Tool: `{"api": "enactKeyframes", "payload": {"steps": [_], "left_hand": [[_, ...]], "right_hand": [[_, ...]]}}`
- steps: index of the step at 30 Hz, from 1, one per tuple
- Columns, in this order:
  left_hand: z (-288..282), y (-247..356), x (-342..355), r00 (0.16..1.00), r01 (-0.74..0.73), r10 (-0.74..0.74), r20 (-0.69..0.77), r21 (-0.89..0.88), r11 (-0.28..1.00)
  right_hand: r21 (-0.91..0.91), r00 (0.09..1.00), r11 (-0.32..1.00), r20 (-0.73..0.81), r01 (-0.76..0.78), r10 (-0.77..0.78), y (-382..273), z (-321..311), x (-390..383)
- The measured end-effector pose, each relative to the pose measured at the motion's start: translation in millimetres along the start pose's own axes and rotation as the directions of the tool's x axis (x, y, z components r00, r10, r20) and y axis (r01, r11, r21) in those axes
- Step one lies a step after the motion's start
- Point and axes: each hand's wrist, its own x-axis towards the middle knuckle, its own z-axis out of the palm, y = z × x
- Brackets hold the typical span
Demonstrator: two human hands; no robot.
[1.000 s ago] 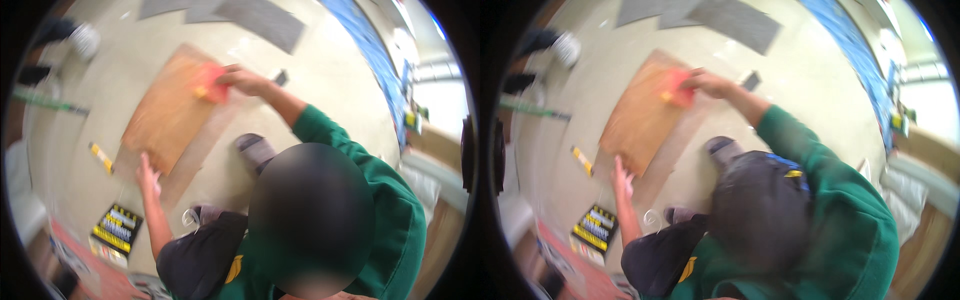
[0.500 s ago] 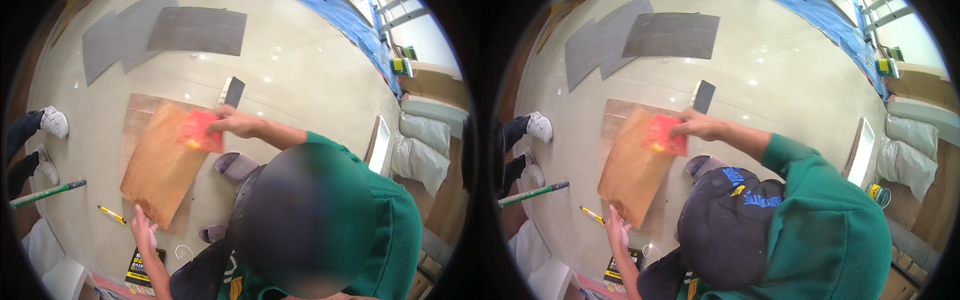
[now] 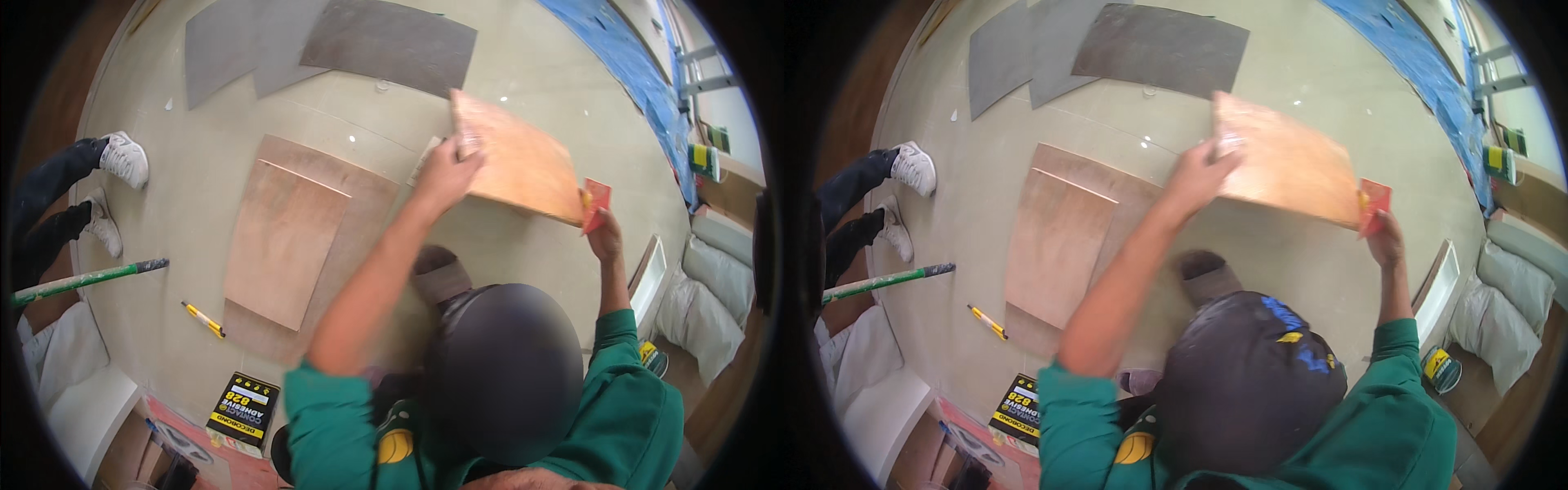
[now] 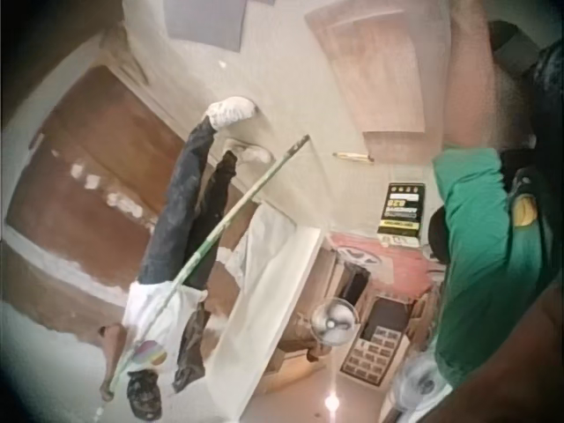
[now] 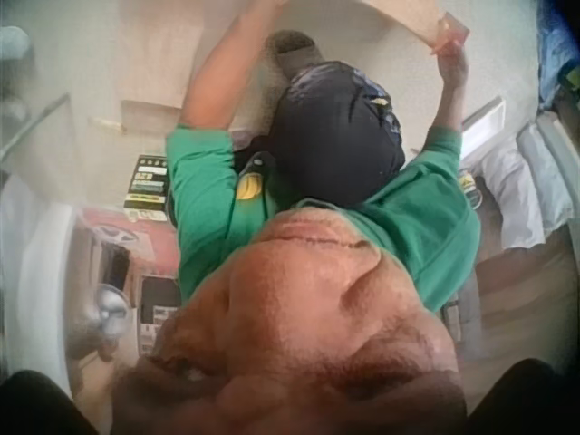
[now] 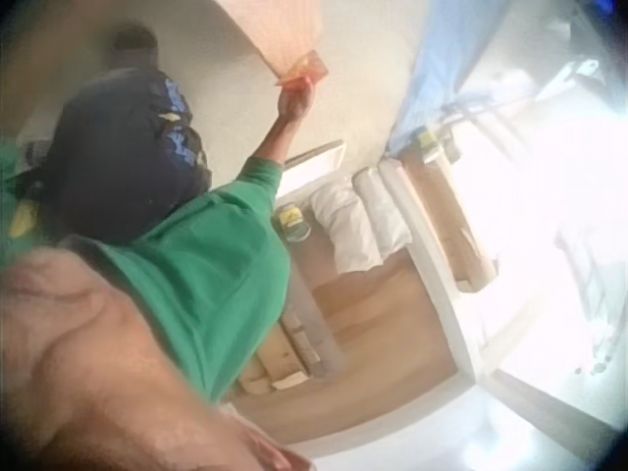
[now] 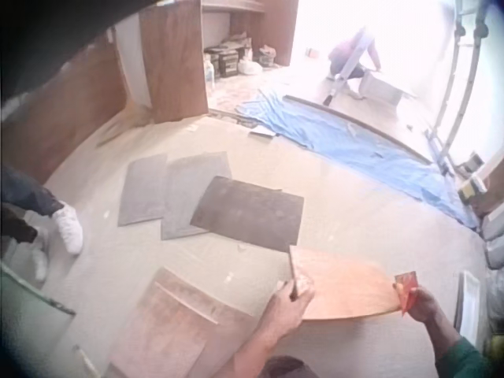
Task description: The person kneels on the floor and applies yellow adhesive from a tube onto a rectangular tile using a red plastic spreader. They spread the adhesive evenly across the tile surface, then set the tile aside and repeat the process on another tile.
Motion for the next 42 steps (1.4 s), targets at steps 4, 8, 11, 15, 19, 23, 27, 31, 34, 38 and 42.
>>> {"api": "enactKeyframes", "payload": {"steps": [4, 8, 11, 15, 19, 23, 27, 31, 34, 38, 42], "left_hand": [[53, -36, 67, 0.997, -0.008, 0.025, 0.077, -0.213, 0.977], [6, -53, 59, 0.986, -0.015, 0.017, -0.165, 0.014, 1.000], [-127, -64, 45, 0.889, -0.031, -0.221, -0.401, -0.535, 0.844], [-312, -95, 61, 0.701, -0.316, -0.377, -0.606, -0.737, 0.598], [-373, -79, 86, 0.720, -0.119, -0.373, -0.585, -0.633, 0.765], [-386, -68, 139, 0.694, -0.195, -0.467, -0.548, -0.767, 0.611], [-404, -67, 169, 0.570, -0.316, -0.570, -0.592, -0.798, 0.513], [-413, -58, 183, 0.451, -0.411, -0.644, -0.618, -0.784, 0.465], [-472, -99, 194, 0.521, -0.345, -0.679, -0.518, -0.855, 0.387], [-450, -92, 214, 0.469, -0.281, -0.628, -0.621, -0.779, 0.560], [-443, -67, 196, 0.497, -0.440, -0.457, -0.737, -0.668, 0.600]], "right_hand": [[0.040, 0.981, 0.998, -0.187, 0.056, -0.048, -14, -87, 10], [0.083, 0.910, 0.981, -0.394, 0.176, -0.130, -27, -114, 6], [0.211, 0.943, 0.955, -0.302, 0.208, -0.138, -30, -50, 26], [0.325, 0.997, 0.943, -0.050, 0.077, -0.064, 8, 67, 61], [0.192, 0.934, 0.948, 0.305, -0.252, 0.186, 75, 203, 99], [0.057, 0.794, 0.909, 0.510, -0.414, 0.330, 142, 289, 141], [0.102, 0.892, 0.917, 0.297, -0.384, 0.341, 174, 353, 160], [-0.007, 0.867, 0.912, 0.305, -0.411, 0.393, 183, 341, 166], [-0.083, 0.840, 0.899, 0.329, -0.429, 0.431, 193, 343, 166], [-0.160, 0.858, 0.897, 0.266, -0.411, 0.440, 187, 341, 165], [-0.112, 0.899, 0.922, 0.207, -0.371, 0.387, 185, 346, 162]]}}
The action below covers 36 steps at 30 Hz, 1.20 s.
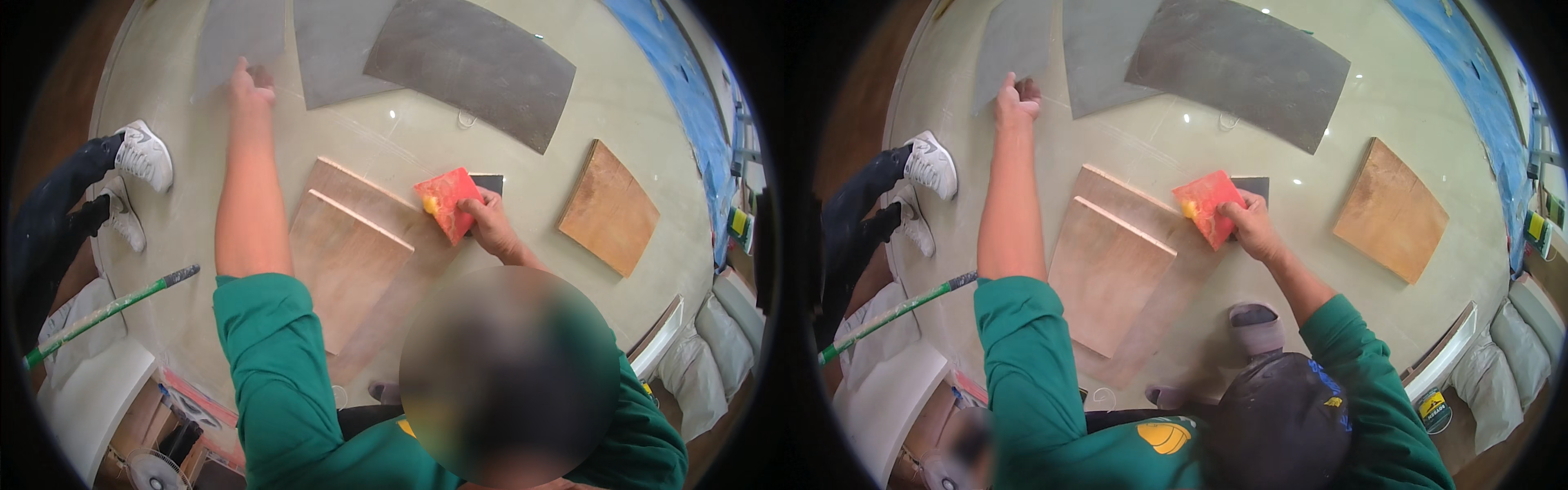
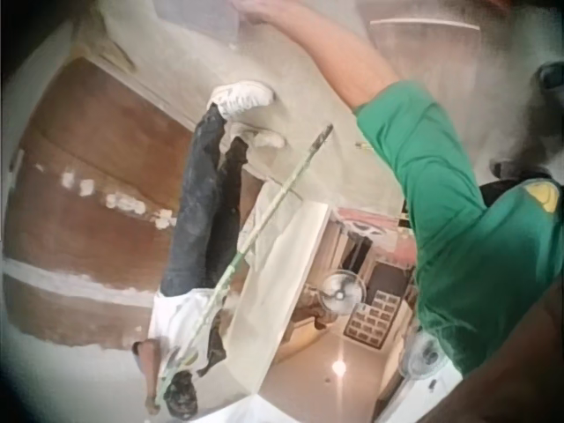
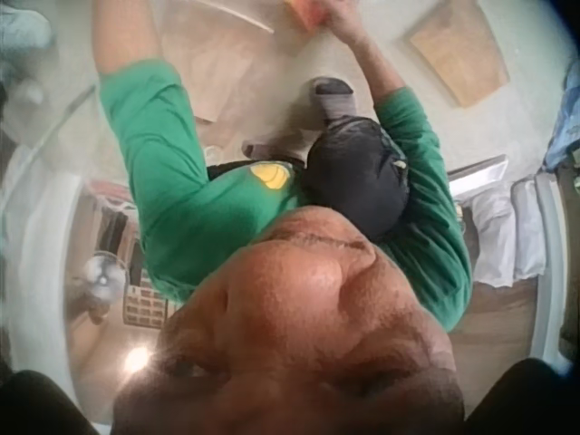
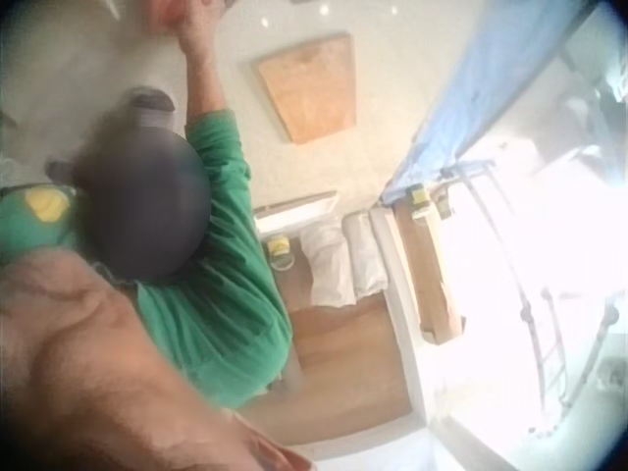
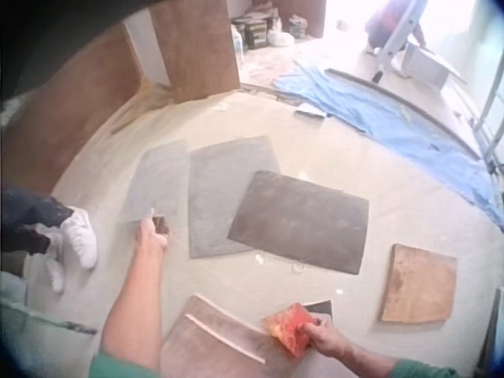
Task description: The person kneels on the floor and applies yellow adhesive from a tube onto a rectangular tile using a red plastic spreader. They spread the adhesive evenly across the tile surface, then set the tile aside and repeat the process on another tile.
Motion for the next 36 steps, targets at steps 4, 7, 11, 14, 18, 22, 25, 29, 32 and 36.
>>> {"api": "enactKeyframes", "payload": {"steps": [4, 7, 11, 14, 18, 22, 25, 29, 32, 36], "left_hand": [[-53, 72, -13, 0.937, -0.055, 0.100, 0.334, -0.142, 0.988], [-134, 116, -76, 0.893, -0.173, 0.102, 0.439, 0.124, 0.977], [-241, 105, -205, 0.888, -0.221, 0.087, 0.452, 0.251, 0.943], [-328, 89, -289, 0.914, -0.087, -0.057, 0.402, 0.331, 0.940], [-425, 31, -353, 0.933, 0.062, -0.182, 0.311, 0.359, 0.931], [-468, -13, -367, 0.949, 0.120, -0.209, 0.236, 0.342, 0.932], [-474, -20, -372, 0.974, 0.074, -0.145, 0.174, 0.360, 0.930], [-495, -37, -362, 0.989, 0.036, -0.106, 0.101, 0.534, 0.845], [-494, -46, -363, 0.995, -0.009, -0.039, 0.087, 0.485, 0.874], [-495, -54, -362, 1.000, -0.004, 0.017, -0.022, 0.500, 0.866]], "right_hand": [[0.012, 0.998, 0.999, 0.020, 0.053, -0.053, 6, 1, 10], [0.062, 0.998, 0.997, 0.023, 0.054, -0.055, 5, 4, 7], [0.109, 0.970, 0.990, 0.215, 0.088, -0.110, 4, -22, 12], [0.259, 0.978, 0.965, 0.185, 0.046, -0.096, -20, -2, -24], [-0.057, 0.896, 0.995, 0.441, 0.079, -0.046, -94, 31, -82], [-0.578, 0.879, 0.781, 0.470, 0.237, 0.081, -124, 99, -110], [-0.787, 0.866, 0.525, 0.470, 0.324, 0.172, -110, 164, -129], [-0.783, 0.854, 0.532, 0.482, 0.322, 0.194, -82, 206, -121], [-0.738, 0.868, 0.580, 0.486, 0.344, 0.103, -32, 197, -104], [-0.827, 0.845, 0.173, 0.526, 0.535, -0.097, 49, 202, -118]]}}
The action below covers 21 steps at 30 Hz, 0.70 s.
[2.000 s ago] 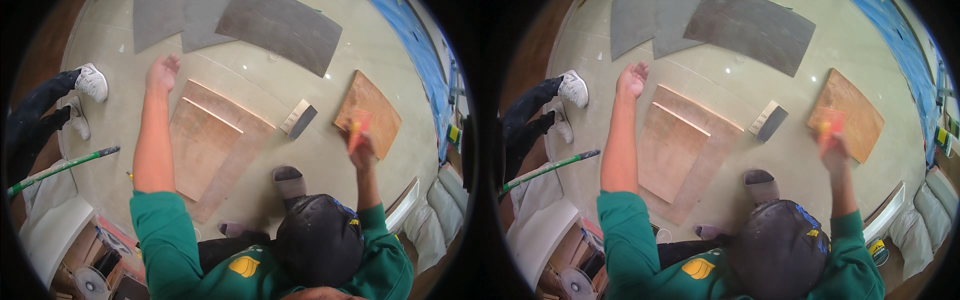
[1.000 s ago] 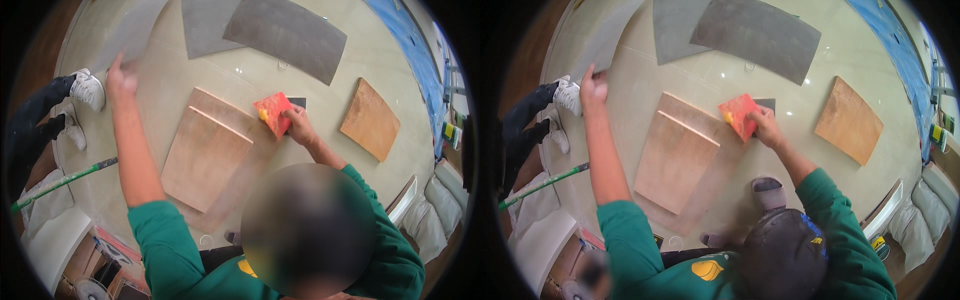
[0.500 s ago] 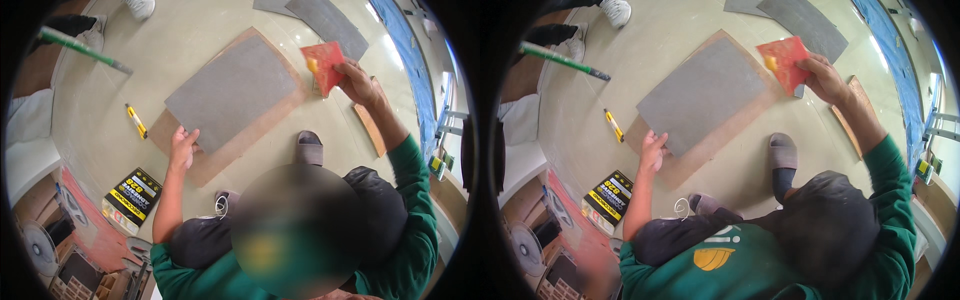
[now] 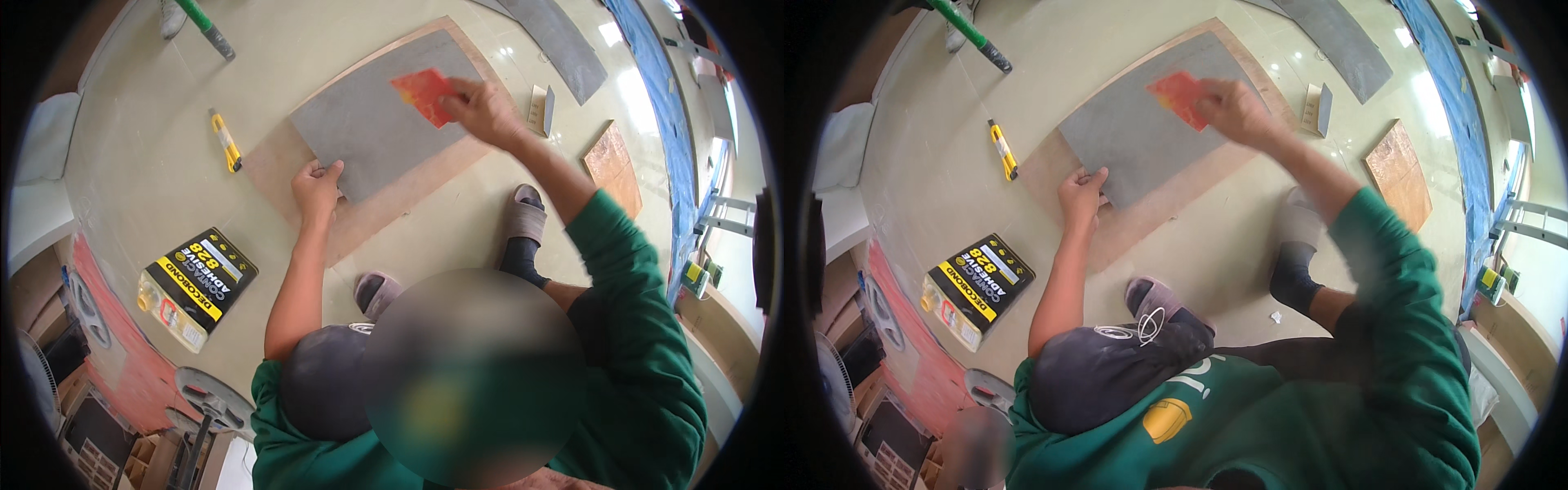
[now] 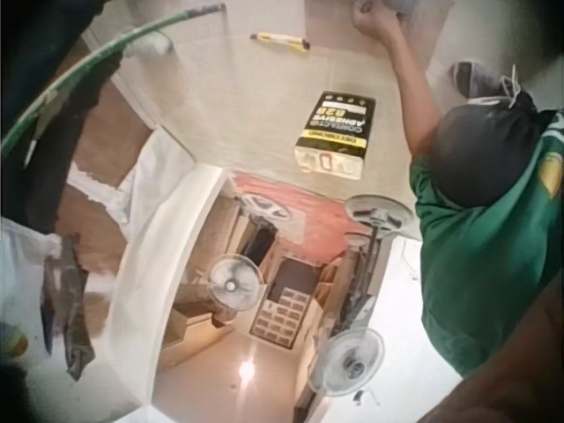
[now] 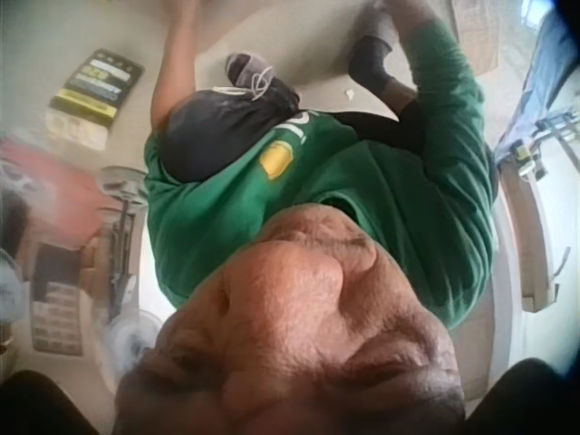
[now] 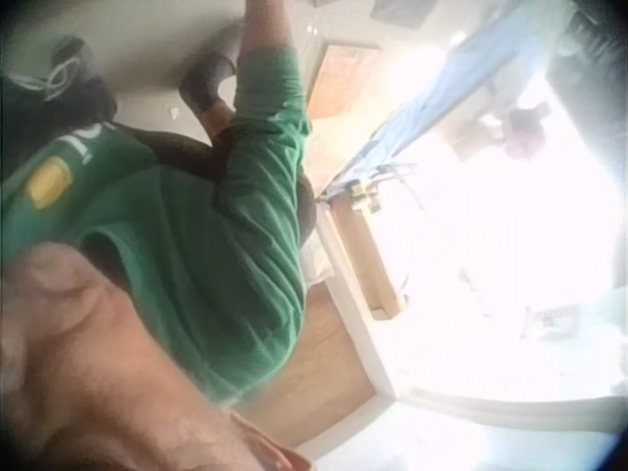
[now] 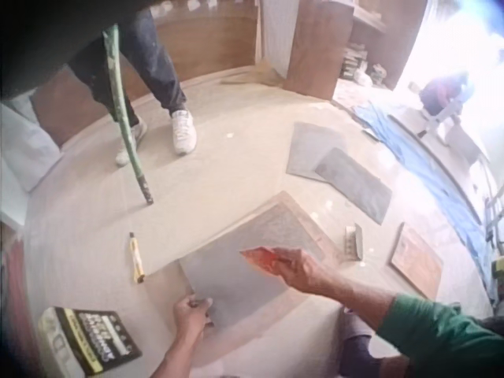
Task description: The person kneels on the floor and applies yellow adhesive from a tube onto a rectangular tile using a red plastic spreader. They spread the adhesive evenly across the tile surface, then set the tile aside and repeat the process on another tile.
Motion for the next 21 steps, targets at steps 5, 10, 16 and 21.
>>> {"api": "enactKeyframes", "payload": {"steps": [5, 10, 16, 21], "left_hand": [[-9, 1, -6, 0.990, -0.002, 0.004, -0.138, 0.014, 1.000], [-8, -10, 5, 0.996, 0.022, -0.020, -0.088, 0.017, 1.000], [-2, -10, 5, 0.991, 0.033, -0.034, -0.132, -0.013, 0.999], [-2, -9, 1, 0.994, 0.014, -0.015, -0.108, -0.005, 1.000]], "right_hand": [[-0.328, 0.843, 0.821, -0.115, 0.466, -0.525, -17, 73, 4], [-0.476, 0.744, 0.723, -0.192, 0.500, -0.640, -26, 101, 29], [-0.608, 0.869, 0.693, -0.011, 0.387, -0.495, 19, 139, -49], [-0.515, 0.881, 0.744, 0.051, 0.427, -0.471, 7, 124, -83]]}}
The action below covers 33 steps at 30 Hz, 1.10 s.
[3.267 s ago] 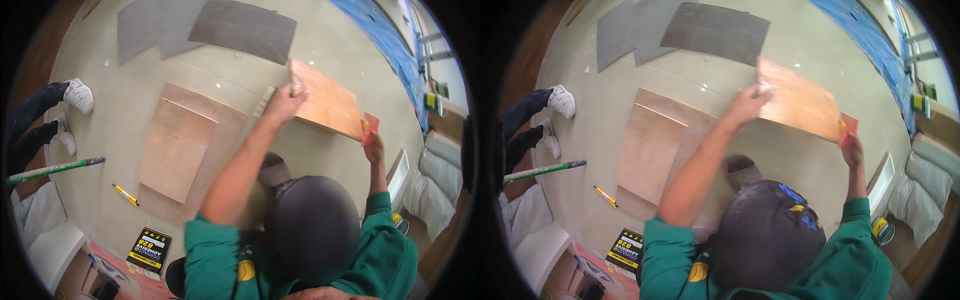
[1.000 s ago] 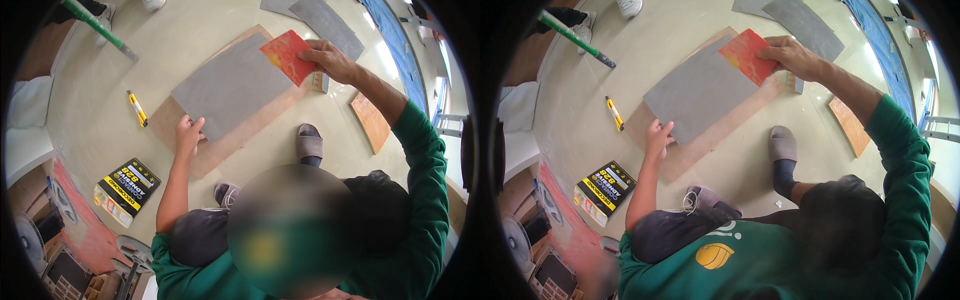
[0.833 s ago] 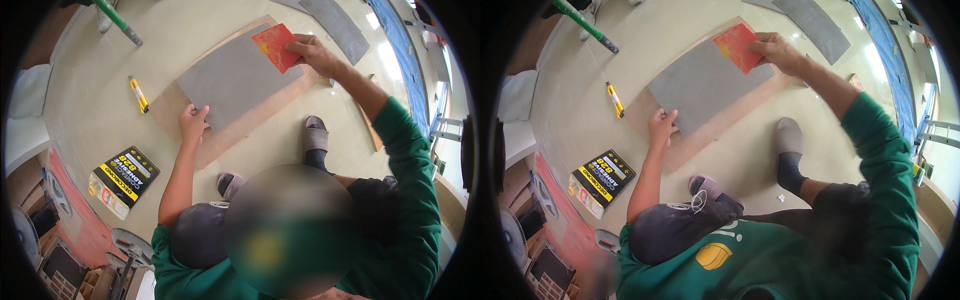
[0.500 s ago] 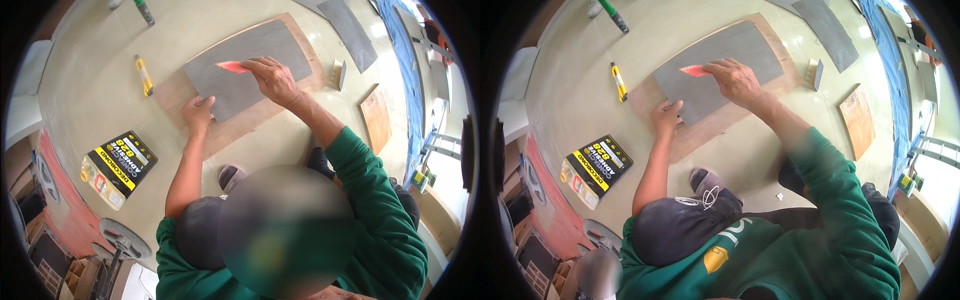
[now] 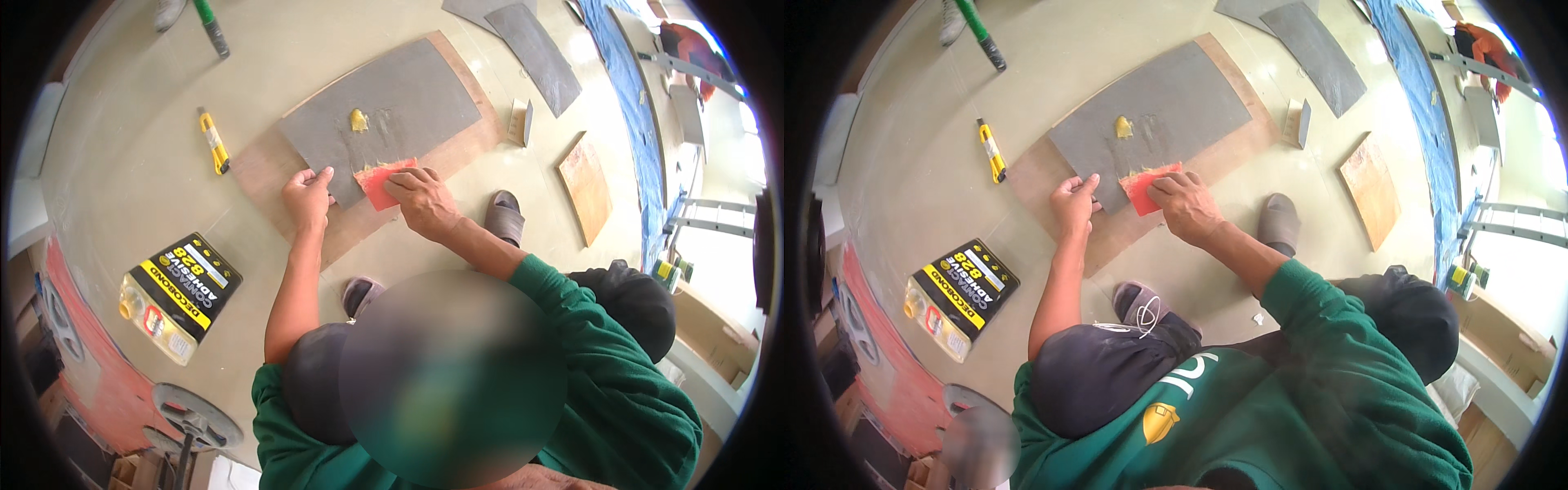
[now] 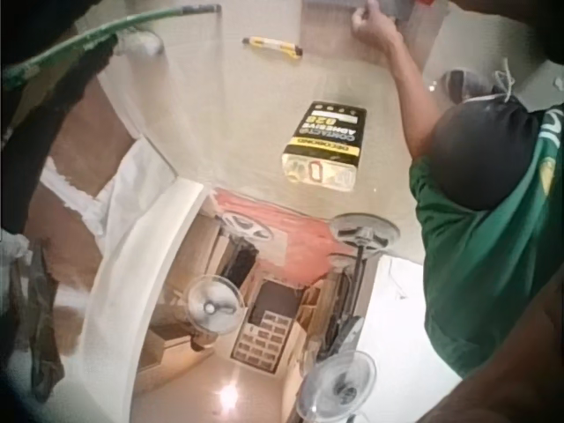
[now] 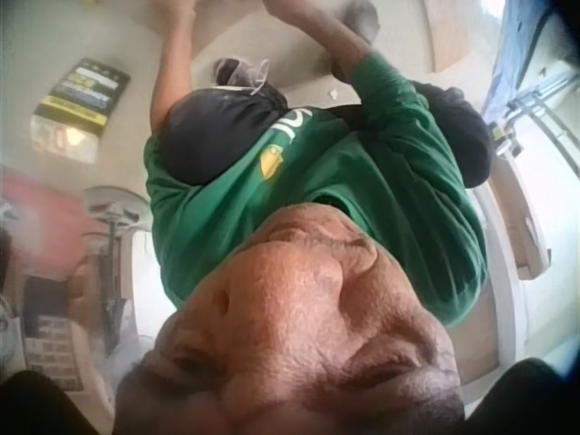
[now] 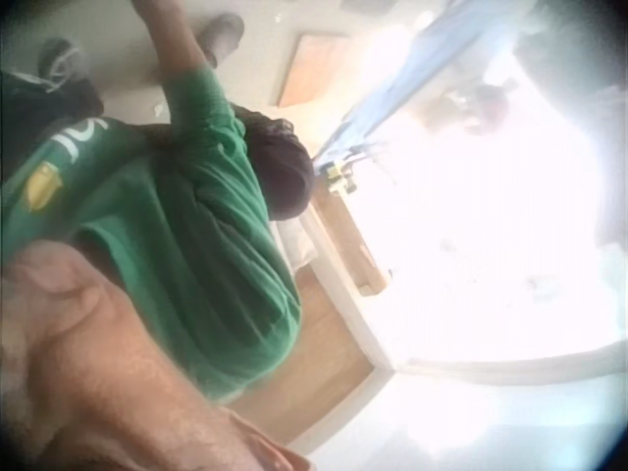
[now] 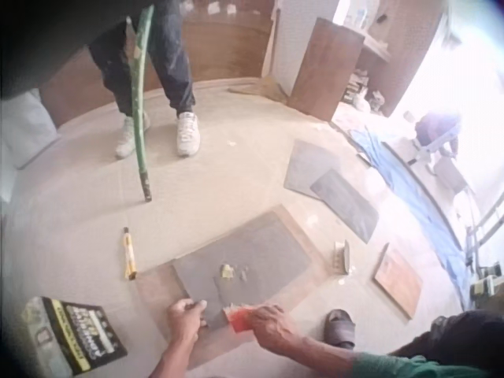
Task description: The person kneels on the floor and applies yellow adhesive from a tube onto a rectangular tile using a red plastic spreader. They spread the adhesive evenly across the tile surface, then set the tile aside and repeat the process on another tile.
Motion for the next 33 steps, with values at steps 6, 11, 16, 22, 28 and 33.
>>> {"api": "enactKeyframes", "payload": {"steps": [6, 11, 16, 22, 28, 33], "left_hand": [[-31, 4, -3, 0.979, 0.026, 0.000, 0.206, -0.126, 0.992], [-85, -73, -94, 0.985, -0.114, 0.078, -0.153, -0.242, 0.964], [-163, -156, -155, 0.650, 0.000, -0.193, -0.735, -0.254, 0.967], [-221, -94, -127, 0.341, -0.154, 0.448, -0.826, 0.421, 0.894], [-198, -42, -87, 0.410, -0.696, 0.343, -0.845, -0.046, 0.716], [-128, -116, -112, 0.630, -0.278, 0.196, -0.751, 0.017, 0.960]], "right_hand": [[0.270, 0.925, 0.931, -0.223, -0.246, 0.309, -2, -17, 32], [0.244, 0.877, 0.895, -0.222, -0.373, 0.426, 45, -64, 94], [0.457, 0.840, 0.707, 0.230, -0.540, 0.492, 124, -121, 131], [0.062, 0.762, 0.899, 0.558, -0.434, 0.329, 107, -187, 198], [0.462, 0.758, 0.685, 0.619, -0.563, 0.205, 90, -153, 175], [0.682, 0.749, 0.391, 0.663, -0.618, 0.026, 70, -144, 147]]}}
